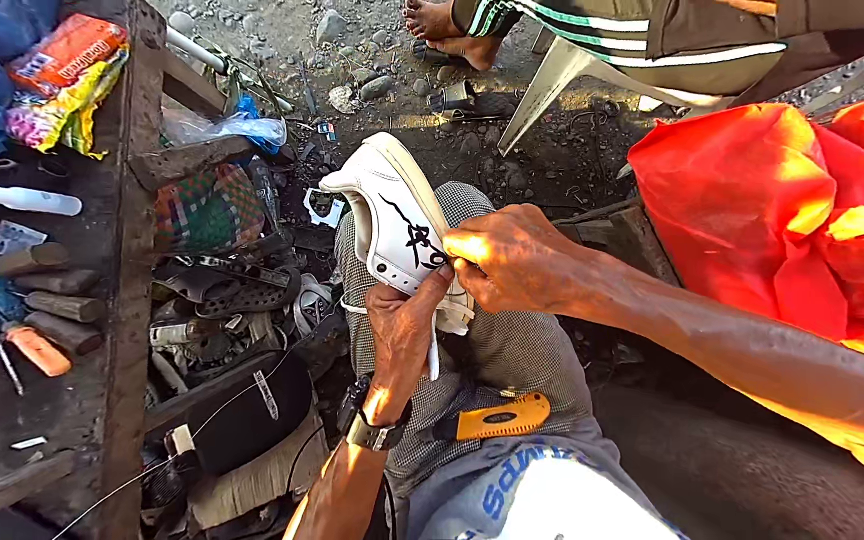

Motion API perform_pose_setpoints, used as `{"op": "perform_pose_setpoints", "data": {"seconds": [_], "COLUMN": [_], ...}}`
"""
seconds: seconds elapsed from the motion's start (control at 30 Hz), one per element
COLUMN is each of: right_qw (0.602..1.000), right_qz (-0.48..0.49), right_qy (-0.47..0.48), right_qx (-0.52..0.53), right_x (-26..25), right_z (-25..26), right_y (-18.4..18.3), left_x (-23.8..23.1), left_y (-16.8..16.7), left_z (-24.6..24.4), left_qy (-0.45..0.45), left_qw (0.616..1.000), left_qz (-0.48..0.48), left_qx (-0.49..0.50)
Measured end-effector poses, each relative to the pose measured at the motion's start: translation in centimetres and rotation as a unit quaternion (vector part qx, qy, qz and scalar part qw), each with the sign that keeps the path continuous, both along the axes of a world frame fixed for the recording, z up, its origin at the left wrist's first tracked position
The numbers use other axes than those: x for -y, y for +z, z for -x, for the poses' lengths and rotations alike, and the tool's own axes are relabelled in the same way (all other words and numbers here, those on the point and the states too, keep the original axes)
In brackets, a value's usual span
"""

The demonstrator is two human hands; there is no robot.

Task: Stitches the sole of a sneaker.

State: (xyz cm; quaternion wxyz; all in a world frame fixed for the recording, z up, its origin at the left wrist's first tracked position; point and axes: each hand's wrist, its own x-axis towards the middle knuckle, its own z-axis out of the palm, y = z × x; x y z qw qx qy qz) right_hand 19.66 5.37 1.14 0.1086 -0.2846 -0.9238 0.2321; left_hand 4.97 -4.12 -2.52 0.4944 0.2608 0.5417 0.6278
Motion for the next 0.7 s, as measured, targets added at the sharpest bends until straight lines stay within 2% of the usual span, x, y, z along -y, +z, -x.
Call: {"op": "perform_pose_setpoints", "data": {"seconds": [0.1,0.23,0.3,0.37,0.43,0.47,0.53,0.63,0.67,0.7], "right_qw": [0.999,0.999,0.999,0.998,0.998,0.998,0.997,0.996,0.996,0.996], "right_qz": [0.022,-0.022,-0.027,-0.03,-0.043,-0.048,-0.059,-0.066,-0.064,-0.06], "right_qy": [0.011,0.036,0.039,0.039,0.037,0.033,0.028,0.025,0.022,0.018], "right_qx": [-0.023,-0.022,-0.025,-0.031,-0.038,-0.04,-0.049,-0.058,-0.057,-0.055], "right_x": [-0.6,-0.9,-0.9,-1.0,-1.0,-0.9,-0.8,-0.8,-0.7,-0.6], "right_z": [-0.8,-1.8,-2.0,-2.3,-2.4,-2.5,-2.6,-2.6,-2.6,-2.6], "right_y": [-0.3,-0.2,-0.3,-0.4,-0.6,-0.7,-0.9,-1.2,-1.2,-1.2], "left_x": [0.0,-0.4,-0.4,-0.2,0.0,0.0,0.1,-0.1,-0.4,-0.9], "left_y": [0.4,1.3,2.0,2.2,2.4,2.5,2.4,1.3,0.7,0.3], "left_z": [1.8,7.0,9.5,11.9,13.9,14.3,13.8,11.2,10.6,10.1], "left_qy": [-0.091,-0.298,-0.325,-0.311,-0.279,-0.263,-0.249,-0.245,-0.218,-0.177], "left_qw": [0.996,0.947,0.927,0.909,0.909,0.926,0.957,0.918,0.911,0.922], "left_qz": [-0.007,0.0,0.015,0.009,-0.032,-0.066,-0.136,-0.199,-0.201,-0.188], "left_qx": [-0.021,-0.116,-0.186,-0.279,-0.309,-0.263,-0.054,0.24,0.286,0.289]}}
